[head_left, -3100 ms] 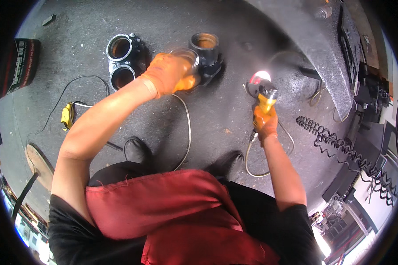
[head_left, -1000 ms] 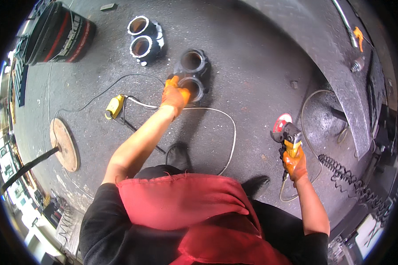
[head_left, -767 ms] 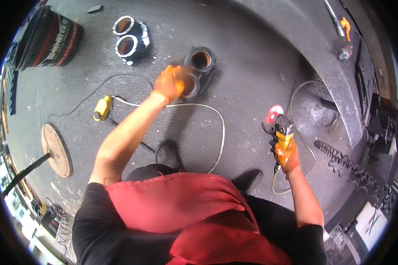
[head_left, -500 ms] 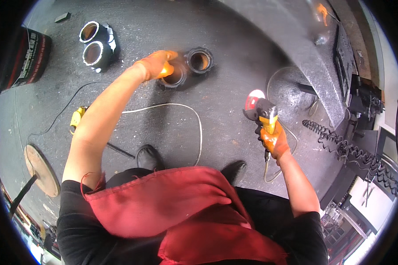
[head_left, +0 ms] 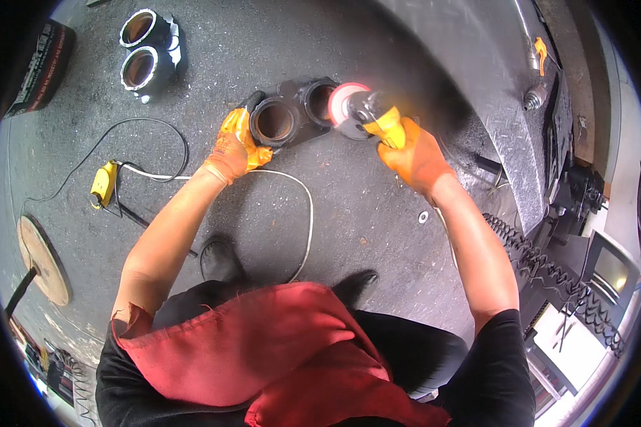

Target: The person uses a handheld grinder to smooth the edges of circular metal pipes attached to a base, then uses a pneumatic die grinder to refine the internal and external surfaces of the metal component.

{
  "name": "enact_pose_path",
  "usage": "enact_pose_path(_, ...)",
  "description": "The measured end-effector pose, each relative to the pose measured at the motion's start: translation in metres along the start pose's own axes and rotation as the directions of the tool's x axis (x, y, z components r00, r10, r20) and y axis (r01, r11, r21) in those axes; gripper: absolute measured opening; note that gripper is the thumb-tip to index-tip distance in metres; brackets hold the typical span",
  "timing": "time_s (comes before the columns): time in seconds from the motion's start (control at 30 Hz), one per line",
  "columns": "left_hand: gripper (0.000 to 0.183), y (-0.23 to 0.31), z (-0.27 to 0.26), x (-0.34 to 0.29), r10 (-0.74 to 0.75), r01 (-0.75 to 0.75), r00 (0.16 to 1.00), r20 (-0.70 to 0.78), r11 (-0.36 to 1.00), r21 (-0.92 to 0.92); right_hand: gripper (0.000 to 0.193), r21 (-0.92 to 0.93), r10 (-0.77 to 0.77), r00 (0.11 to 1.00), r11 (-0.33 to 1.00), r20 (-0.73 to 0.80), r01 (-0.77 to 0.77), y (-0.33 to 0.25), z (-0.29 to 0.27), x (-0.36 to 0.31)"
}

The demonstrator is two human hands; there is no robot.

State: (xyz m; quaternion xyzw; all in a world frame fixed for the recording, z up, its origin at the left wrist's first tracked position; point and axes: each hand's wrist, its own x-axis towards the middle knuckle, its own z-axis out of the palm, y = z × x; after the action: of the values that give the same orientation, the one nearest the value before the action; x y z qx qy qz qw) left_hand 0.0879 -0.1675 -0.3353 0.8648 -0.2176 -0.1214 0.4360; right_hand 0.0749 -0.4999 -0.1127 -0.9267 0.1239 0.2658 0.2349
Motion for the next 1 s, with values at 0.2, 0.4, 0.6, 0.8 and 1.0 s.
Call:
enact_pose_path(0.2,0.071,0.007,0.012,0.005,-0.131,0.088,0.984,-0.123,0.948,-0.306,0.050,0.003,0.006,0.999,1.000,0.036,-0.006,0.001,0.006,0.032)
enact_pose_path(0.4,0.080,0.024,0.001,0.006,-0.062,0.035,0.986,-0.157,0.984,-0.172,0.050,0.018,0.003,1.000,1.000,0.015,-0.003,0.026,0.010,0.001)
enact_pose_path(0.6,0.059,0.018,-0.002,0.002,0.035,-0.034,0.988,-0.151,0.999,0.006,0.045,0.005,0.050,0.998,0.999,0.023,-0.051,0.011,0.016,-0.003)
enact_pose_path(0.8,0.093,0.002,0.011,0.001,-0.131,0.112,0.989,-0.065,0.963,-0.243,0.048,0.006,-0.025,0.999,1.000,0.022,0.025,0.014,0.006,0.009)
enact_pose_path(1.0,0.088,0.021,0.008,0.006,-0.089,0.086,0.994,-0.067,0.995,-0.042,0.048,-0.008,0.013,1.000,1.000,0.008,-0.013,0.019,0.012,-0.009)
